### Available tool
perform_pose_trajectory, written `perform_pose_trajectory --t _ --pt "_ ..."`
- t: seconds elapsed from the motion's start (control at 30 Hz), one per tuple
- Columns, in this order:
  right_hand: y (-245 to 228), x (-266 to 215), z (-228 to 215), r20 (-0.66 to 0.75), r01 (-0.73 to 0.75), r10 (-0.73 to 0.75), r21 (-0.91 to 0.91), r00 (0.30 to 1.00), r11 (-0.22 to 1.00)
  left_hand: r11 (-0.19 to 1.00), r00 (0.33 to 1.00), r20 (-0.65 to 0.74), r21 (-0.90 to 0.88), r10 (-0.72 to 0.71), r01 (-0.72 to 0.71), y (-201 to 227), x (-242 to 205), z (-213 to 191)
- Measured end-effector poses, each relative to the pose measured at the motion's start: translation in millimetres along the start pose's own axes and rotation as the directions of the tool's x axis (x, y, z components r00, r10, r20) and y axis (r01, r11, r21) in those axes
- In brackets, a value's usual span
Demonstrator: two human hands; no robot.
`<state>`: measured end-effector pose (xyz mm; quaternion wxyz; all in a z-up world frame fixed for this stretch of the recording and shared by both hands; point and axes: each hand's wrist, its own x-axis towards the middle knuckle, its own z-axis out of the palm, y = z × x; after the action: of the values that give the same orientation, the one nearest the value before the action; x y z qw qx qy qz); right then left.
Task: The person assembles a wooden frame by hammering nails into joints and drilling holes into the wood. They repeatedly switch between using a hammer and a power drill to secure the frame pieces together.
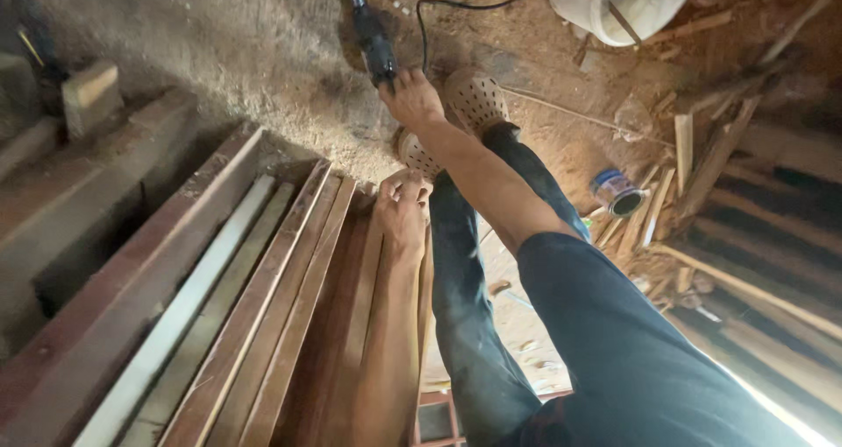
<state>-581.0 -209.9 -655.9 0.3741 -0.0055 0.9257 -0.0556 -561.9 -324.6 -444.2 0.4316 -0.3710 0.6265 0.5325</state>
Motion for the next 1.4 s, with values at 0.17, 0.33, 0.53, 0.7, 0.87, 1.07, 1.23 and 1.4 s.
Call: perform_pose_trajectory --t 0.17,0.33,0.53,0.7,0.87,1.07,1.23,1.4 --pt "19 -118 -11 -0.038 -0.104 0.131 0.411 0.991 0.906 0.964 0.989 0.073 0.225 0.132 -0.145 11 -38 17" --pt "59 -280 -19 0.393 -0.585 0.493 0.741 0.776 0.330 0.852 0.928 0.287 0.396 0.239 -0.342 3 -104 38" --pt "68 -441 26 0.342 -0.565 0.760 0.824 0.553 0.040 0.582 0.833 0.480 0.607 0.275 -0.542 -8 -196 64" --pt "52 -481 72 0.368 -0.417 0.814 0.892 0.450 -0.174 0.351 0.836 0.503 0.759 0.221 -0.549 -41 -246 96" --pt "84 -415 127 0.245 -0.192 0.800 0.967 0.548 -0.165 0.584 0.854 0.473 0.639 0.217 -0.502 -95 -219 144" --pt "197 -262 181 0.133 -0.330 0.803 0.940 0.580 0.082 0.805 0.798 0.528 0.315 0.291 -0.502 -147 -106 166" --pt "272 -169 222 0.027 -0.435 0.891 0.880 0.452 0.194 0.835 0.765 0.513 0.154 0.390 -0.529 -160 2 150" --pt "271 -161 237 0.019 -0.353 0.950 0.931 0.312 0.097 0.833 0.798 0.377 0.108 0.471 -0.542 -157 39 108"
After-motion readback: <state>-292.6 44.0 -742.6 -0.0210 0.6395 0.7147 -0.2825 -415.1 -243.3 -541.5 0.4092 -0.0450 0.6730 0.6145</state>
